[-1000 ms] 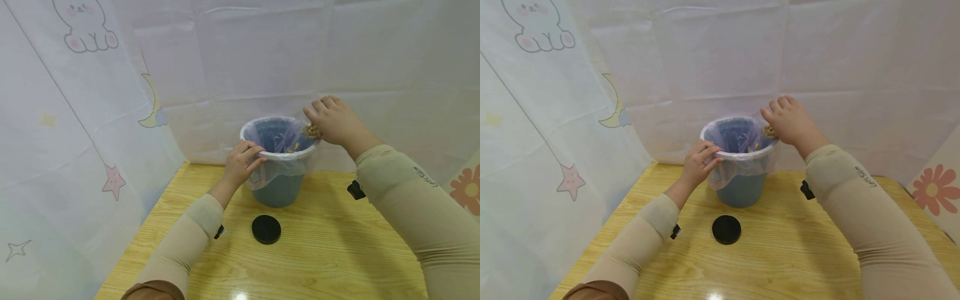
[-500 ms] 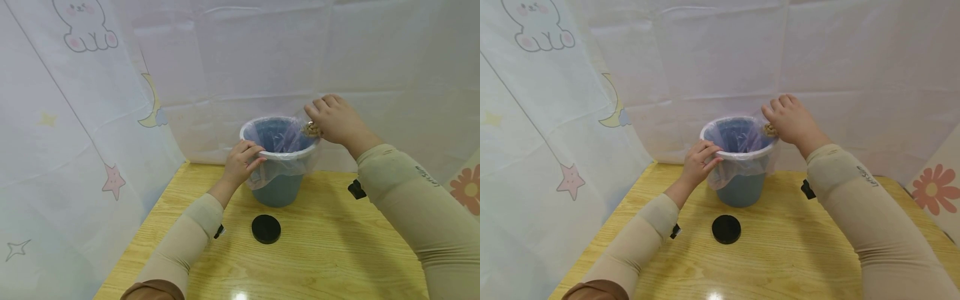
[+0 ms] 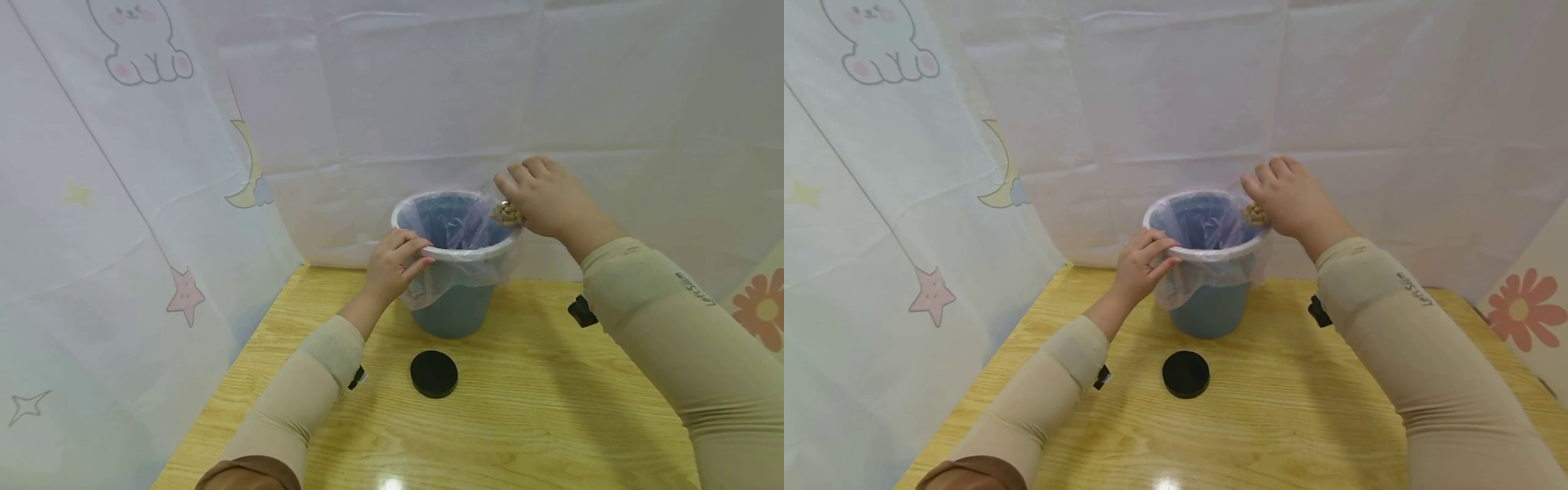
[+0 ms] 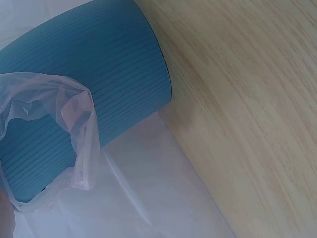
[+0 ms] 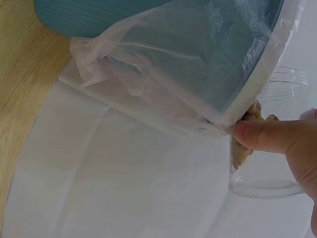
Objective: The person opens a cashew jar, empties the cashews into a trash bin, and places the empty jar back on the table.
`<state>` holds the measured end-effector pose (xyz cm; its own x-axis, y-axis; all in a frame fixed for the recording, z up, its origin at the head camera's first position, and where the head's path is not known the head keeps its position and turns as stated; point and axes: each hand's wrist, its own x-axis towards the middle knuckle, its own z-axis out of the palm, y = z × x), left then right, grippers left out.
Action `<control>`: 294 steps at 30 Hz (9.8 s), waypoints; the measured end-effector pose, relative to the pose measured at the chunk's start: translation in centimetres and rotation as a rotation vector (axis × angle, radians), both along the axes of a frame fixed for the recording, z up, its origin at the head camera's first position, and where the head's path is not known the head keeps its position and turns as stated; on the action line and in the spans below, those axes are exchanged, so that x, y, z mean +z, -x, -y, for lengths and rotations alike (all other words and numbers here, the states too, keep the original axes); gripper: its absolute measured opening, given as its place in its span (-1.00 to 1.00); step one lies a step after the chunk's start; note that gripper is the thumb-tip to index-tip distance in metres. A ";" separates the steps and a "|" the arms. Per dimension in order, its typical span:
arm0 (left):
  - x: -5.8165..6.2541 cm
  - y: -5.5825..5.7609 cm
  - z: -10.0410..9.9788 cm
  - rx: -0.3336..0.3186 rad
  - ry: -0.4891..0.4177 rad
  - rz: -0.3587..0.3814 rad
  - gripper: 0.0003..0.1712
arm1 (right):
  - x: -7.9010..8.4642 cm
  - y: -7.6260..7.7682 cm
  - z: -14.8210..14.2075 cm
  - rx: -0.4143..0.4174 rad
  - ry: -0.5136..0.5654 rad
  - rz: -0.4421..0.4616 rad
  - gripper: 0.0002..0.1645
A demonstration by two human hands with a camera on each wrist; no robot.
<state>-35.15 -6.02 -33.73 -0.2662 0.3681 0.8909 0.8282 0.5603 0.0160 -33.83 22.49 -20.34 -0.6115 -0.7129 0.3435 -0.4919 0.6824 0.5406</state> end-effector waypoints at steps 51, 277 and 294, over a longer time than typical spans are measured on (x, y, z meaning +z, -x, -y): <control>0.0 0.0 -0.2 -0.004 -0.015 -0.011 -0.65 | -0.4 0.0 0.2 0.023 -0.047 -0.047 -0.27; 0.0 0.1 -0.6 -0.012 -0.020 -0.022 -0.64 | -3.1 -4.0 -2.3 -0.266 0.990 0.377 0.29; -0.1 0.4 -0.8 -0.027 -0.025 -0.031 -0.64 | -6.7 -5.5 -5.0 -0.324 1.237 0.567 0.32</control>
